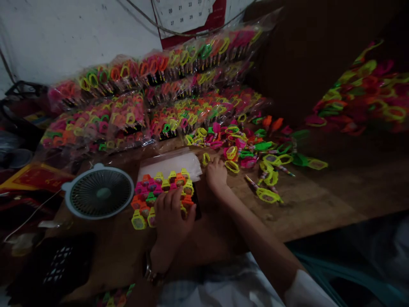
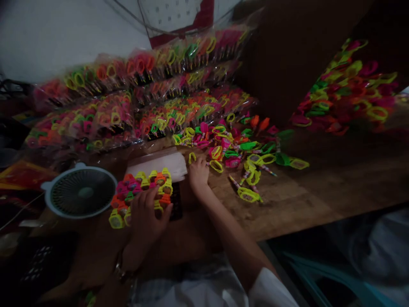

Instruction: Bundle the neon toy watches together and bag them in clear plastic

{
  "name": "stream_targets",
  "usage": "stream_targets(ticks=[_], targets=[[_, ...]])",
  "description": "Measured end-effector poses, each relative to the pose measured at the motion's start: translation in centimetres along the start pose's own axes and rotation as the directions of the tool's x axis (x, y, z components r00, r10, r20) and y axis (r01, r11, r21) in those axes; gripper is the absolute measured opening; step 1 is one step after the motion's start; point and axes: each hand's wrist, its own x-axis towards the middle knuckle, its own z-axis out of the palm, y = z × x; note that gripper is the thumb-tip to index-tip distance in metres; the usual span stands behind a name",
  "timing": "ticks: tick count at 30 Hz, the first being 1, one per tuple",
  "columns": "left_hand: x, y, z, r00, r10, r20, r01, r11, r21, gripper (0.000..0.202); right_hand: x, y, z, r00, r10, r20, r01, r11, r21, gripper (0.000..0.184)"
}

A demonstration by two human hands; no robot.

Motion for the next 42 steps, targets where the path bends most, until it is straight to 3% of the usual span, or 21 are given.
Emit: stream_targets(ticks=[4, 7, 9, 12, 13, 14, 15, 17, 19, 21, 25, 29, 32, 34, 37, 39, 40, 42], targets=[[-0.1, -0.6, -2.7, 0.995, -0.006, -0.098, 0.008, 1.0, 0.013, 0.054, -1.2, 1.0, 0.4, 0.999, -0.024, -0.026, 0.024, 1.0, 0.011, 0.031], [-0.2, -1.2, -4.6, 0.982, -0.004, -0.191, 0.005, 1.0, 0.004, 0.043, -1.2, 2.1, 0.3, 1.0, 0.021, 0.008, -0.022, 0.988, 0.153, 0.03], [-0.4, -1.5, -5.0, 0.985, 0.003, -0.173, -0.007, 1.0, -0.027, 0.038, -1.3, 2.8, 0.0, 0.998, 0.036, 0.046, -0.047, 0.964, 0.261, 0.029], [-0.5, -1.6, -4.1, 0.997, 0.065, -0.031, -0.068, 0.992, -0.108, 0.034, -3.1, 3.3, -0.2, 0.996, -0.035, 0.078, 0.0, 0.912, 0.41, 0.024], [-0.4, -1.5, -3.6, 0.996, 0.09, 0.018, -0.087, 0.987, -0.132, 0.034, -4.3, 3.3, -0.2, 0.995, -0.073, 0.075, 0.021, 0.84, 0.542, 0.023], [-0.3, -1.4, -3.0, 0.991, 0.118, 0.063, -0.108, 0.983, -0.15, 0.035, -5.8, 3.1, -0.1, 0.992, -0.109, 0.069, 0.03, 0.715, 0.698, 0.022], [-0.2, -1.3, -2.4, 0.984, 0.149, 0.095, -0.133, 0.978, -0.16, 0.036, -7.4, 2.7, 0.2, 0.986, -0.151, 0.066, 0.024, 0.528, 0.849, 0.021], [0.2, -1.0, -1.5, 0.971, 0.203, 0.131, -0.182, 0.971, -0.157, 0.039, -10.5, 1.7, 0.8, 0.976, -0.199, 0.089, -0.05, 0.194, 0.98, 0.019], [0.8, -0.7, -1.1, 0.96, 0.236, 0.152, -0.215, 0.966, -0.144, 0.041, -12.7, 0.8, 1.4, 0.971, -0.217, 0.1, -0.084, 0.081, 0.993, 0.017], [1.2, -0.6, -0.9, 0.958, 0.239, 0.158, -0.22, 0.967, -0.128, 0.038, -13.8, 0.3, 1.9, 0.978, -0.197, 0.069, -0.047, 0.116, 0.992, 0.014], [1.4, -0.7, -0.9, 0.973, 0.196, 0.121, -0.183, 0.977, -0.11, 0.03, -14.1, 0.1, 2.5, 0.988, -0.154, -0.013, 0.055, 0.272, 0.961, 0.01], [1.0, -1.1, -0.2, 0.982, 0.174, 0.079, -0.166, 0.982, -0.09, 0.027, -15.3, -1.3, 3.2, 0.982, -0.16, -0.102, 0.17, 0.5, 0.849, 0.018], [0.9, -1.1, 0.1, 0.983, 0.17, 0.066, -0.165, 0.983, -0.079, 0.027, -16.1, -2.4, 3.4, 0.98, -0.191, -0.058, 0.171, 0.652, 0.739, 0.025], [0.9, -1.0, 0.0, 0.982, 0.159, 0.105, -0.151, 0.986, -0.074, 0.027, -15.8, -2.1, 3.0, 0.974, -0.225, -0.009, 0.158, 0.659, 0.735, 0.026], [0.9, -1.0, -0.2, 0.975, 0.149, 0.165, -0.146, 0.989, -0.034, 0.048, -13.1, 0.3, 1.3, 0.914, -0.403, 0.045, 0.188, 0.52, 0.833, 0.021], [0.7, -1.0, -0.3, 0.97, 0.162, 0.182, -0.163, 0.987, -0.01, 0.056, -9.9, 2.3, -0.3, 0.91, -0.41, 0.06, 0.172, 0.507, 0.845, 0.024], [0.6, -1.1, -0.3, 0.967, 0.172, 0.188, -0.174, 0.985, -0.006, 0.055, -8.0, 3.1, -1.0, 0.947, -0.313, 0.071, 0.136, 0.591, 0.795, 0.029], [0.4, -1.2, -0.5, 0.961, 0.196, 0.194, -0.197, 0.98, -0.012, 0.051, -4.3, 4.0, -2.1, 0.993, -0.07, 0.093, 0.008, 0.838, 0.546, 0.04]])
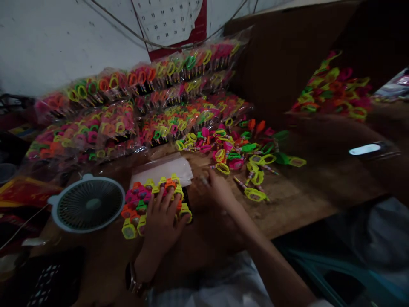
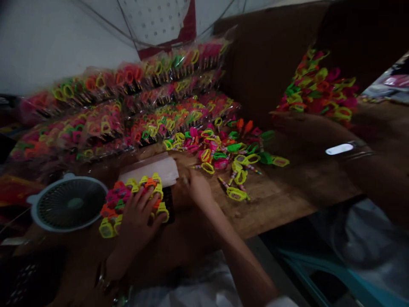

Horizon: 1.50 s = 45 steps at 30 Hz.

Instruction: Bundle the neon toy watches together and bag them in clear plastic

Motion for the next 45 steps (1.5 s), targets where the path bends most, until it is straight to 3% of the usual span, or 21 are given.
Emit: stream_targets(ticks=[3, 5, 8, 10, 12, 14, 16, 18, 20, 26, 28, 33, 40, 45], targets=[[-0.7, -0.2, -0.7, 0.999, 0.04, 0.01, -0.04, 0.999, -0.036, 0.047, 3.7, -0.3, -0.8, 0.977, 0.205, -0.054, -0.212, 0.923, -0.322, 0.034], [-1.3, -0.3, -1.6, 0.996, 0.083, 0.036, -0.079, 0.992, -0.098, 0.043, 4.1, -0.4, -0.5, 0.97, 0.232, -0.069, -0.242, 0.905, -0.349, 0.032], [-2.2, -0.3, -2.8, 0.99, 0.129, 0.059, -0.115, 0.974, -0.198, 0.039, 1.9, 0.3, 0.0, 0.973, 0.22, -0.074, -0.232, 0.915, -0.331, 0.033], [-2.2, -0.3, -3.2, 0.99, 0.133, 0.047, -0.119, 0.965, -0.232, 0.04, -0.5, 1.0, 0.5, 0.982, 0.18, -0.05, -0.187, 0.966, -0.181, 0.03], [-1.8, -0.3, -3.1, 0.991, 0.129, 0.033, -0.116, 0.961, -0.252, 0.042, -2.9, 1.5, 1.3, 0.993, 0.108, -0.047, -0.101, 0.985, 0.142, 0.03], [-1.0, -0.3, -2.7, 0.993, 0.121, 0.018, -0.112, 0.957, -0.268, 0.04, -4.8, 1.6, 2.7, 0.995, 0.061, -0.076, -0.015, 0.867, 0.498, 0.038], [-0.3, -0.3, -2.1, 0.993, 0.116, 0.005, -0.11, 0.954, -0.28, 0.04, -6.2, 1.2, 4.4, 0.998, 0.056, -0.039, -0.01, 0.682, 0.732, 0.041], [0.2, -0.3, -1.5, 0.995, 0.104, 0.007, -0.099, 0.957, -0.271, 0.044, -7.1, 0.5, 6.0, 0.996, 0.048, 0.07, -0.085, 0.525, 0.847, 0.036], [0.4, -0.3, -1.2, 0.996, 0.092, 0.021, -0.084, 0.965, -0.25, 0.049, -7.8, -0.3, 7.0, 0.988, 0.029, 0.152, -0.148, 0.468, 0.871, 0.026], [0.0, -0.3, -1.1, 0.995, 0.1, 0.004, -0.096, 0.964, -0.247, 0.055, -8.8, -0.9, 7.4, 1.0, 0.023, 0.012, -0.024, 0.649, 0.76, 0.019], [-0.1, -0.2, -1.0, 0.995, 0.1, 0.001, -0.096, 0.963, -0.253, 0.056, -8.8, -0.6, 7.2, 0.999, 0.032, -0.016, -0.008, 0.643, 0.766, 0.02], [-0.2, -0.2, -0.9, 0.997, 0.081, 0.015, -0.074, 0.965, -0.25, 0.057, -8.4, -0.3, 7.1, 0.997, 0.03, 0.071, -0.076, 0.552, 0.83, 0.021], [-0.3, -0.2, -1.2, 0.997, 0.069, 0.03, -0.059, 0.961, -0.269, 0.052, -8.7, -0.6, 6.8, 0.995, -0.077, -0.064, 0.1, 0.768, 0.632, 0.016], [-0.2, 0.1, -1.2, 0.999, 0.05, -0.007, -0.05, 0.961, -0.274, 0.035, -9.4, -1.3, 7.4, 0.978, -0.174, -0.112, 0.207, 0.81, 0.549, 0.024]])
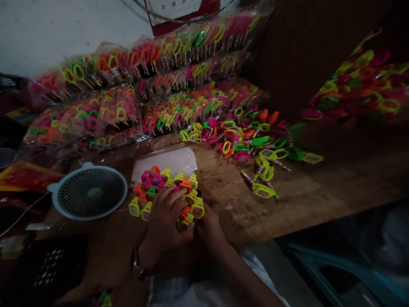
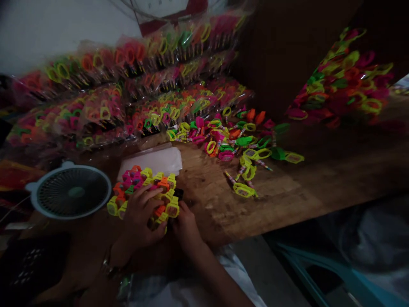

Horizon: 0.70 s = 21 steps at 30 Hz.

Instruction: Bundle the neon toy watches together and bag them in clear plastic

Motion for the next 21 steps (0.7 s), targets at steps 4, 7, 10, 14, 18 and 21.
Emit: stream_targets(ticks=[4, 7, 10, 14, 18, 21], targets=[[0.2, -0.3, 0.0, 0.999, 0.034, -0.041, -0.035, 0.999, -0.02, 0.026, 0.9, -0.1, 0.3, 1.0, -0.002, -0.001, 0.002, 1.0, -0.018, 0.029], [0.3, -0.6, -0.2, 0.996, 0.061, -0.064, -0.064, 0.997, -0.042, 0.025, 1.9, -0.2, 0.2, 1.0, -0.002, 0.021, 0.002, 1.0, -0.013, 0.026], [0.3, -0.8, -0.4, 0.995, 0.07, -0.072, -0.074, 0.995, -0.062, 0.024, 2.4, -0.4, 0.3, 0.998, 0.004, 0.065, -0.003, 1.0, -0.018, 0.026], [0.1, -1.0, -0.2, 0.995, 0.07, -0.067, -0.073, 0.996, -0.053, 0.026, 2.0, -0.9, 1.2, 0.999, 0.04, 0.005, -0.04, 0.998, -0.04, 0.033], [0.7, -0.7, -0.2, 0.995, 0.074, 0.063, -0.077, 0.996, 0.05, 0.046, 1.3, -1.2, 2.3, 0.992, 0.114, -0.052, -0.115, 0.993, -0.008, 0.031], [1.6, 0.0, -0.3, 0.97, 0.101, 0.22, -0.126, 0.987, 0.103, 0.055, 1.0, -1.1, 2.8, 0.987, 0.128, -0.095, -0.121, 0.99, 0.078, 0.032]])
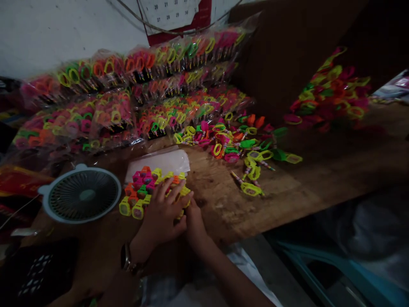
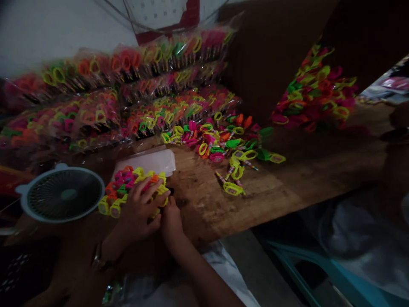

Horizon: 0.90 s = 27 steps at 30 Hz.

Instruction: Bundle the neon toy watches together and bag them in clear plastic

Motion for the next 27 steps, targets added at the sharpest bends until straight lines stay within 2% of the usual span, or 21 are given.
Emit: stream_targets(ticks=[3, 5, 7, 9, 10, 12, 13, 14, 15, 16, 18, 20, 23, 25, 27], targets=[[0.3, 0.6, -0.1, 1.0, 0.01, 0.015, -0.01, 1.0, -0.021, 0.05, 0.1, 0.3, -0.2, 0.999, -0.035, 0.002, 0.035, 0.999, -0.002, 0.032], [0.2, 0.8, 0.2, 0.999, 0.006, -0.041, -0.007, 0.999, -0.031, 0.046, 0.5, 0.5, -1.4, 0.995, -0.048, 0.086, 0.051, 0.998, -0.032, 0.028], [-0.2, 0.8, 0.5, 0.995, 0.009, -0.097, -0.011, 1.0, -0.027, 0.041, 1.3, 0.5, -3.7, 0.988, 0.021, 0.155, -0.007, 0.996, -0.09, 0.03], [-0.3, 0.8, 0.8, 0.992, 0.008, -0.126, -0.01, 1.0, -0.016, 0.036, 2.6, 0.2, -6.9, 0.982, 0.172, 0.075, -0.144, 0.947, -0.286, 0.038], [-0.4, 0.7, 0.9, 0.992, 0.006, -0.128, -0.008, 1.0, -0.013, 0.035, 3.4, 0.0, -8.6, 0.97, 0.24, -0.046, -0.235, 0.863, -0.446, 0.039], [-0.3, 0.6, 1.0, 0.992, -0.002, -0.123, 0.0, 1.0, -0.015, 0.036, 5.1, -0.6, -11.6, 0.916, 0.302, -0.265, -0.398, 0.589, -0.704, 0.043], [-0.3, 0.5, 1.1, 0.992, -0.006, -0.123, 0.004, 1.0, -0.018, 0.038, 5.9, -1.0, -12.7, 0.889, 0.316, -0.331, -0.448, 0.453, -0.771, 0.041], [-0.3, 0.3, 1.1, 0.992, -0.01, -0.129, 0.007, 1.0, -0.023, 0.041, 6.4, -1.3, -13.4, 0.871, 0.333, -0.362, -0.471, 0.351, -0.81, 0.038], [-0.3, 0.2, 1.2, 0.989, -0.011, -0.147, 0.006, 0.999, -0.034, 0.043, 6.8, -1.6, -13.8, 0.86, 0.352, -0.368, -0.474, 0.288, -0.832, 0.034], [-0.4, 0.0, 1.1, 0.984, -0.013, -0.179, 0.003, 0.999, -0.053, 0.045, 6.9, -2.0, -14.0, 0.858, 0.373, -0.352, -0.462, 0.262, -0.847, 0.03], [-0.5, -0.4, 1.0, 0.961, -0.042, -0.272, 0.008, 0.992, -0.124, 0.045, 6.3, -2.5, -13.6, 0.867, 0.4, -0.298, -0.419, 0.261, -0.869, 0.028], [-0.6, -0.7, 0.8, 0.922, -0.126, -0.366, 0.045, 0.974, -0.22, 0.041, 4.9, -2.7, -12.8, 0.882, 0.399, -0.25, -0.37, 0.259, -0.892, 0.031], [-0.3, -0.9, 0.3, 0.888, -0.228, -0.399, 0.108, 0.948, -0.301, 0.035, 2.5, -2.7, -12.1, 0.932, 0.339, -0.126, -0.22, 0.258, -0.941, 0.035], [0.2, -0.9, 0.1, 0.915, -0.195, -0.352, 0.103, 0.959, -0.263, 0.034, 1.6, -2.4, -11.8, 0.954, 0.3, 0.006, -0.096, 0.327, -0.94, 0.034], [0.8, -0.9, 0.0, 0.961, -0.112, -0.254, 0.065, 0.98, -0.189, 0.036, 1.6, -1.8, -11.5, 0.958, 0.268, 0.1, -0.044, 0.482, -0.875, 0.031]])
